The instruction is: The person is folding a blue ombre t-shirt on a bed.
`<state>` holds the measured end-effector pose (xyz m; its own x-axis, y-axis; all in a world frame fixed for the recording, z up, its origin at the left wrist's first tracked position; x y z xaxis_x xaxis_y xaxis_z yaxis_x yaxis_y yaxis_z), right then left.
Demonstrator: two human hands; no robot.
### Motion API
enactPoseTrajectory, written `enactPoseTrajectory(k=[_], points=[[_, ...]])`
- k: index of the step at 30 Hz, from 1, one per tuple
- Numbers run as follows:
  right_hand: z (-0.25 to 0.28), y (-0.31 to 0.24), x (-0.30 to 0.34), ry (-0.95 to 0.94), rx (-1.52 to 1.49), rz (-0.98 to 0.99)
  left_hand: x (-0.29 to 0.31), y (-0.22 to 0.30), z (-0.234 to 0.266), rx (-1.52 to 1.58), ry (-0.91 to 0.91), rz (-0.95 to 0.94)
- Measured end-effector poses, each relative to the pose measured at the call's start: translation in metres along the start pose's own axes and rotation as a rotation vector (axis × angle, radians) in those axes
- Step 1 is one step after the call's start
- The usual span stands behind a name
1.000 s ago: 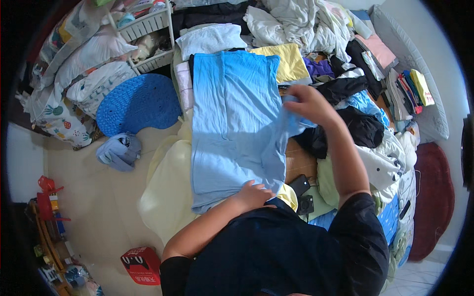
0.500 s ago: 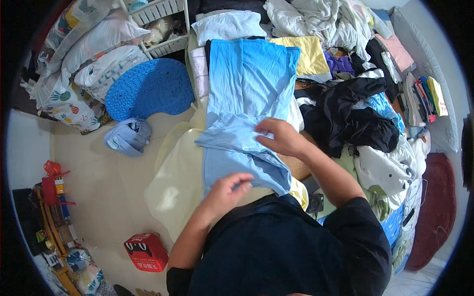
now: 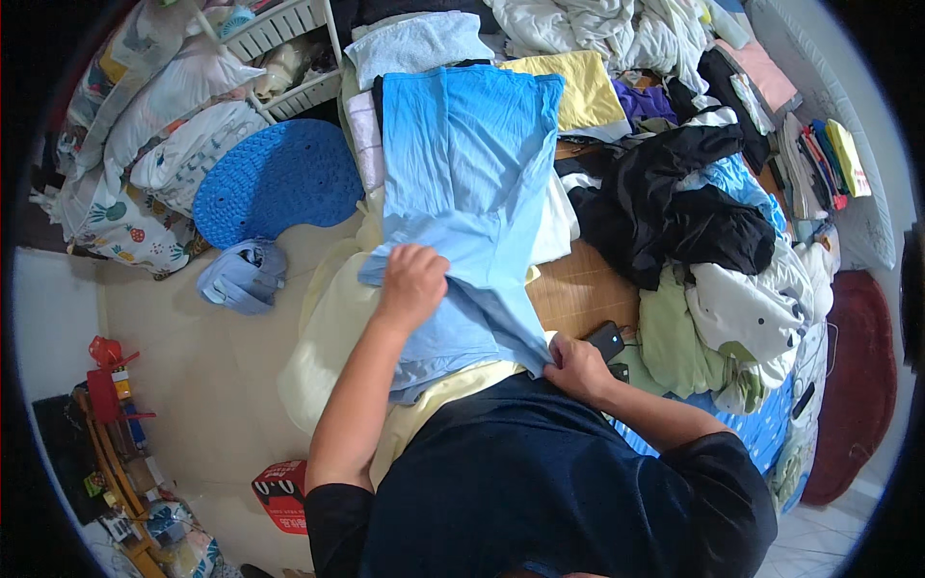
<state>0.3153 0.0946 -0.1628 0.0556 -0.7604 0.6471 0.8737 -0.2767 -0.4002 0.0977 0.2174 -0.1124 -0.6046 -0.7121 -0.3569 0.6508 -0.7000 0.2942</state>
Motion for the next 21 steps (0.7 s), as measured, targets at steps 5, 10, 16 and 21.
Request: enactPoseTrajectory(k=[5, 10, 16, 21], points=[[0.01, -0.021, 0.009, 0.085, 0.059, 0.157, -0.01, -0.007, 0.058, -0.043, 0.184, 0.012], [0.001, -0.024, 0.005, 0.023, 0.064, 0.18, 0.004, -0.017, 0.039, -0.092, -0.012, 0.033], [0.01, -0.031, 0.004, 0.103, -0.01, 0.326, 0.017, -0.019, 0.032, -0.072, -0.121, 0.221], [0.029, -0.06, -0.011, 0.219, -0.109, 0.46, 0.024, 0.027, 0.004, 0.308, -0.258, 0.167]])
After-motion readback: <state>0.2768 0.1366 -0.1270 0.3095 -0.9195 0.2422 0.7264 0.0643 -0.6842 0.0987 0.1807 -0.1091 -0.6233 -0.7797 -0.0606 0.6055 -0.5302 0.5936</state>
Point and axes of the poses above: each hand's wrist, its own x-axis away from the middle knuckle, its own z-axis out of the back of the hand, y = z × x, the point moved 10 cm from there along -x, towards the middle knuckle, and after that the axes turned 7 degrees about -z, right-handed, at the moved point
